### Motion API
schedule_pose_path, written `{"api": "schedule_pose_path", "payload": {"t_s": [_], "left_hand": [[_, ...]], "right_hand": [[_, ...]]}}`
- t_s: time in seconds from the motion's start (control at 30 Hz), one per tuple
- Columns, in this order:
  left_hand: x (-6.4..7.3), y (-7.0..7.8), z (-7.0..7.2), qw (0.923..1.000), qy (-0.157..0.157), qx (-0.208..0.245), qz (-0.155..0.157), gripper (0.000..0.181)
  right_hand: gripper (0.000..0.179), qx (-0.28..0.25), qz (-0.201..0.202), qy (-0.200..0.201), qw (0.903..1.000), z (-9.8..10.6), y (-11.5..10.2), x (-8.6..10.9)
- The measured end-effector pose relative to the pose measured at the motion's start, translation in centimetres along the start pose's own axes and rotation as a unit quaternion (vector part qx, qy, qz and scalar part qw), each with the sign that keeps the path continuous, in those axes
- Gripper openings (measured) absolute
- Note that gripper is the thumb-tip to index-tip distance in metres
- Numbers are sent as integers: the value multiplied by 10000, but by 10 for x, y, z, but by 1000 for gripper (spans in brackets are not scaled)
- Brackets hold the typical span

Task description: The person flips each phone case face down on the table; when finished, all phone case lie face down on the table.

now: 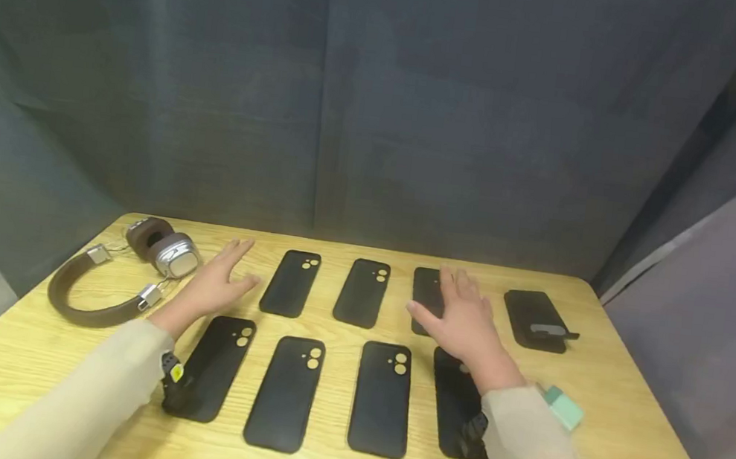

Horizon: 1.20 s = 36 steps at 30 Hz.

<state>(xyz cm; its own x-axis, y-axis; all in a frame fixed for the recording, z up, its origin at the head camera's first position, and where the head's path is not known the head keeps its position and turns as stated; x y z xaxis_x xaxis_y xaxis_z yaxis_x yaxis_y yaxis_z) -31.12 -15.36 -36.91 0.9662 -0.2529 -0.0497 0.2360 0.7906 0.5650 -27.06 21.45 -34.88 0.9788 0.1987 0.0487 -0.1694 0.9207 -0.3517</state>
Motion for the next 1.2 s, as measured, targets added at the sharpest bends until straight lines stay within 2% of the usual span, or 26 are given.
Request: {"api": "schedule_pose_path", "payload": {"t_s": [0.1,0.2,0.4,0.57,0.77,1.0,1.13,1.2], "left_hand": [[-9,-3,-1,9985,27,534,135,64],[-15,-5,-4,9956,0,886,306,62],[-28,-7,-7,9929,55,1085,490,58],[-38,-2,-5,9894,74,1348,534,54],[-47,2,-9,9843,-51,1650,625,51],[-54,-3,-23,9787,-173,1860,854,49],[-58,-7,-28,9800,-120,1777,890,49],[-60,-10,-31,9769,-126,1883,1000,49]], "right_hand": [[91,-390,256,-20,9989,-8,-23,-14],[87,-721,413,-40,9965,-19,-46,-25],[79,-1247,630,-26,9902,-40,-84,-43],[74,-1601,708,-103,9845,-57,-109,-59],[70,-2158,425,-153,9754,-77,-126,-75],[62,-2993,54,-248,9538,-97,-137,-90],[58,-3099,-75,-212,9505,-107,-140,-98],[57,-3103,-170,-209,9502,-111,-140,-101]]}}
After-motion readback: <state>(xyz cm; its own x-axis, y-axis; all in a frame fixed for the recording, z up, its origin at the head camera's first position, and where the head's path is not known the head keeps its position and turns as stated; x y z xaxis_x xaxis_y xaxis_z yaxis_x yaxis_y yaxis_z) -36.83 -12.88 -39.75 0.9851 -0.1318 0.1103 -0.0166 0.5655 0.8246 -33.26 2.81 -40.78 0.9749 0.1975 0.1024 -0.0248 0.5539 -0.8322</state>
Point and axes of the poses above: each hand's wrist, its own x-axis away from the middle knuckle, its own z-axis out of the back of the hand, y = z × x, the point moved 5 cm from there along -x, towards the middle knuckle, and after that the axes turned 7 degrees about -y, right-handed, at the moved point
